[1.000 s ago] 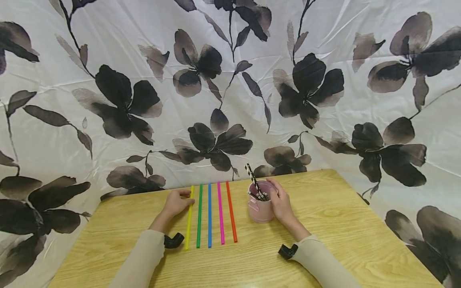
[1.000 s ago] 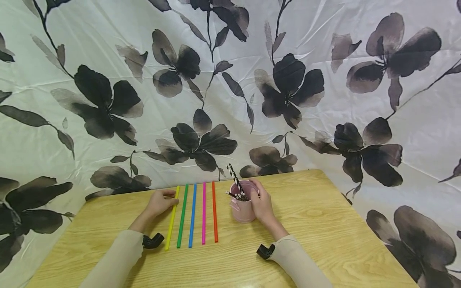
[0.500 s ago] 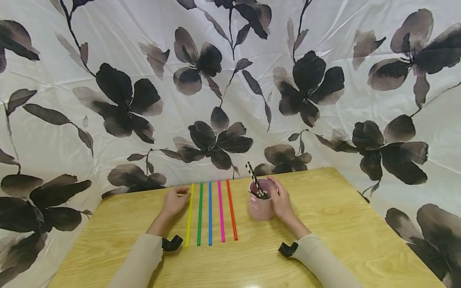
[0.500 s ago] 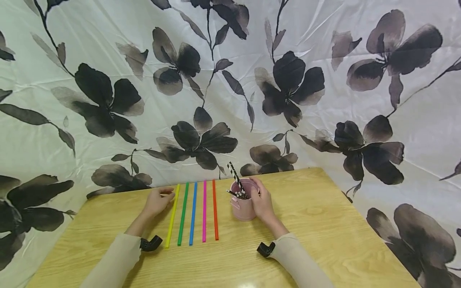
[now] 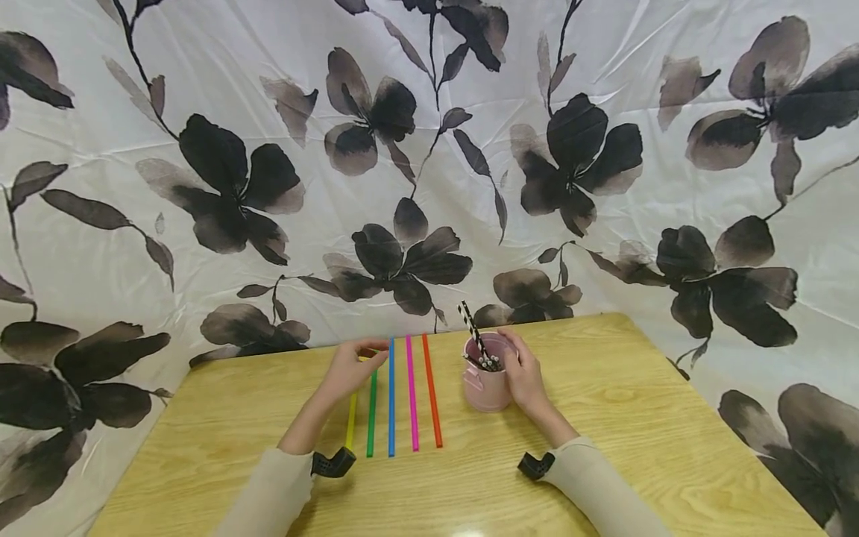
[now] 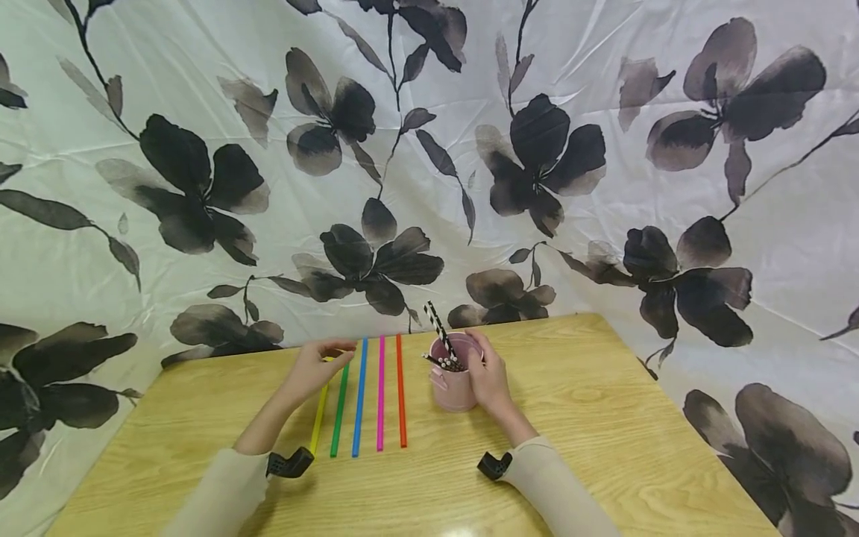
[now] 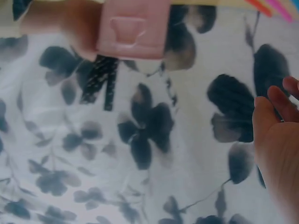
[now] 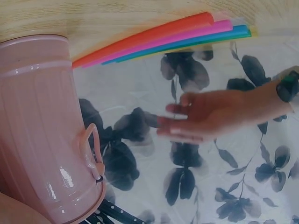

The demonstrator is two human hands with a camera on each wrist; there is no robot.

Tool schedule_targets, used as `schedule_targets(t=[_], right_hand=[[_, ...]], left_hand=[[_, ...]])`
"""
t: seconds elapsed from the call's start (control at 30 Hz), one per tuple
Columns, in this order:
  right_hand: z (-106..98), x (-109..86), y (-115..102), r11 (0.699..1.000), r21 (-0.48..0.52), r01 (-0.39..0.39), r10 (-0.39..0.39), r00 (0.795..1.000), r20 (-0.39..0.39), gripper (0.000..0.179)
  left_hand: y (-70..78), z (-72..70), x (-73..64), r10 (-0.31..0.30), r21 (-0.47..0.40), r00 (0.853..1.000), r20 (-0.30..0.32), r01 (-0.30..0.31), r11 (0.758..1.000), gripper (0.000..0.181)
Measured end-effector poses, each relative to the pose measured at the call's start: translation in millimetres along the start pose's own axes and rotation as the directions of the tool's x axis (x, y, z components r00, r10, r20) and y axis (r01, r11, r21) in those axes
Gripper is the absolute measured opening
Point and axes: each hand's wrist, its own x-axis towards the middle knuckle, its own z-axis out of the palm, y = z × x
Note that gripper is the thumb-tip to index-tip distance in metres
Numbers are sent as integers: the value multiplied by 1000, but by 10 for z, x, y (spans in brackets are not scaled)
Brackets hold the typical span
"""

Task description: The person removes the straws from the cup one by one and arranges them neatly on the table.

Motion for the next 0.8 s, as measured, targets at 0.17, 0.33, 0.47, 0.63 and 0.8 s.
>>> schedule_targets(t=[0.17,0.33,0.47,0.63,0.8], right_hand=[[-1,-12,-25,1000,14,-4,4,1000,11,34],[-3,-24,-20,1000,2,0,0,1000,-2,34],[-15,-11,34,1000,4,3,-3,1000,-11,34],[-25,47,242,1000,13,12,-12,1000,10,33],[-18,60,335,1000,10,9,-9,1000,16,33]], left_hand=[[329,158,-2,41,-31,998,40,-40,999,18],[837,280,-54,102,-50,992,71,-99,994,18],[1080,386,-65,125,-49,986,112,-121,991,22],[1192,534,-38,149,-107,980,131,-135,985,25],[1231,671,-6,180,-144,975,131,-161,976,29]])
